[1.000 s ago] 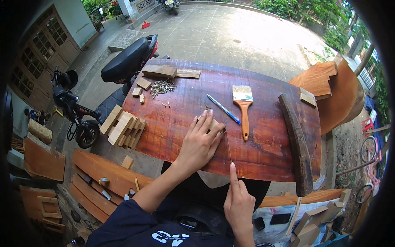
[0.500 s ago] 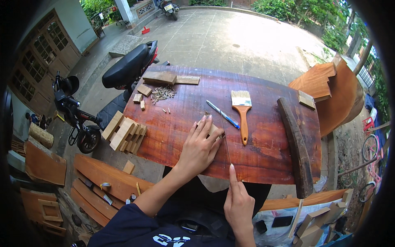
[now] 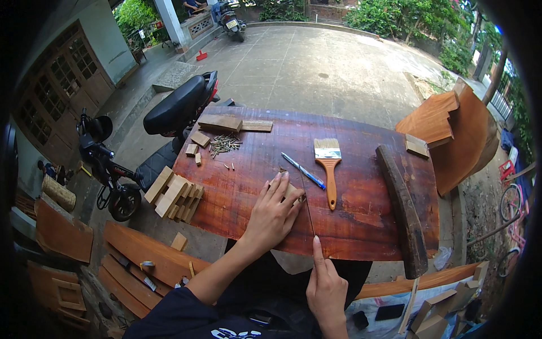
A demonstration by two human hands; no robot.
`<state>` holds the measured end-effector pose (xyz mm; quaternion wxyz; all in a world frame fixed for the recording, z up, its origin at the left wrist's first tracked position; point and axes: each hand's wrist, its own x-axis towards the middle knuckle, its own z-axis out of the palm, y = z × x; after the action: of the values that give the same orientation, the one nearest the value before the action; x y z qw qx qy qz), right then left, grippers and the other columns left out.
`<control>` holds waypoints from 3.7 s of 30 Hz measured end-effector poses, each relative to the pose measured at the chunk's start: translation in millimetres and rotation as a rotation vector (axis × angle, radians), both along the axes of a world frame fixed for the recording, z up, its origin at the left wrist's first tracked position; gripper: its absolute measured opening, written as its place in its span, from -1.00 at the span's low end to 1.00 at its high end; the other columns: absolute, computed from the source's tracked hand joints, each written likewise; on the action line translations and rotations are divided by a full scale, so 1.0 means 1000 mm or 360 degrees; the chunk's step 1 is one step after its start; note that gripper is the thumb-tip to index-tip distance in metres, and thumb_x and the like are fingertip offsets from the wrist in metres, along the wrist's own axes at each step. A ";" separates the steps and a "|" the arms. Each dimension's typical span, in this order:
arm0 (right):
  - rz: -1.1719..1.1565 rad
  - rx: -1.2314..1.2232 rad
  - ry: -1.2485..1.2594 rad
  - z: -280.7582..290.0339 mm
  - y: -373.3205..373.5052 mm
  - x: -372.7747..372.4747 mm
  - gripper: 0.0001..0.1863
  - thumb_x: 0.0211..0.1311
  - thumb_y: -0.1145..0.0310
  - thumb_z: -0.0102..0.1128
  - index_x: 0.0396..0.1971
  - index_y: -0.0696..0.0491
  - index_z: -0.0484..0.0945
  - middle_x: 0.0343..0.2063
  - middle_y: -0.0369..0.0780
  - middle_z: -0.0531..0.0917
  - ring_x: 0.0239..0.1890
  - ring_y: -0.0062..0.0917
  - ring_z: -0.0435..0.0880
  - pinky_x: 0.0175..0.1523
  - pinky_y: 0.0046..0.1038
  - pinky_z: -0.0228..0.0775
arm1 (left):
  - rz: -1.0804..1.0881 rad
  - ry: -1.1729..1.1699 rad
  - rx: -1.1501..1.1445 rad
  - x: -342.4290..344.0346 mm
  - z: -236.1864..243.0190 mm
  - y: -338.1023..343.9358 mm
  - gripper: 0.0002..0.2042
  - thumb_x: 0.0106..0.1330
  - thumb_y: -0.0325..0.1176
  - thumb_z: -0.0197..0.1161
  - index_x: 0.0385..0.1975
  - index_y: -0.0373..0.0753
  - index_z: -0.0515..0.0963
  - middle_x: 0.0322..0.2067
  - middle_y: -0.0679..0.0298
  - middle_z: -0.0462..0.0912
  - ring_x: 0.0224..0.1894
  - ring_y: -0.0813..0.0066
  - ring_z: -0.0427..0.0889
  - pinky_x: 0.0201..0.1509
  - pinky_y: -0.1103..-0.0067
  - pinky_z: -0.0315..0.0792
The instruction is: Saw a small wooden block and mark it with a pen.
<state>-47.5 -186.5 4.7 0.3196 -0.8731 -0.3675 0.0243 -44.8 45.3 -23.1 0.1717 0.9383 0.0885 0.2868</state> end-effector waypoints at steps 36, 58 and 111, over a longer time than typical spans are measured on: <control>-0.0007 -0.0040 0.0001 0.003 -0.005 -0.016 -0.20 0.43 0.62 0.16 0.65 -0.09 0.29 -0.44 -0.11 0.55 -0.50 -0.15 0.63 -0.34 -0.13 0.50 | -0.0004 -0.0016 -0.0084 -0.001 -0.003 0.003 -0.70 0.61 -0.25 0.22 0.24 -0.13 0.56 0.44 -0.30 0.43 0.55 -0.29 0.36 0.62 -0.05 0.22; -0.0050 -0.0030 0.0029 0.000 -0.010 -0.008 -0.21 0.44 0.61 0.19 0.65 -0.08 0.31 -0.45 -0.14 0.54 -0.53 -0.17 0.61 -0.39 -0.15 0.46 | 0.0012 -0.0025 -0.0086 0.000 -0.001 0.002 -0.68 0.60 -0.27 0.24 0.26 -0.16 0.55 0.44 -0.31 0.42 0.54 -0.31 0.36 0.61 -0.05 0.24; -0.0059 -0.0128 0.0134 0.005 -0.004 -0.016 -0.24 0.50 0.63 0.10 0.65 -0.10 0.29 -0.42 -0.07 0.53 -0.45 -0.13 0.60 -0.27 -0.10 0.44 | 0.0037 -0.0036 -0.0073 -0.001 0.000 0.001 -0.70 0.59 -0.30 0.24 0.23 -0.16 0.56 0.43 -0.32 0.42 0.51 -0.34 0.40 0.58 -0.06 0.27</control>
<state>-63.1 -190.7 9.5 0.2998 -0.8900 -0.3363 0.0697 -45.7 46.5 -23.6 0.1909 0.9297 0.1041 0.2972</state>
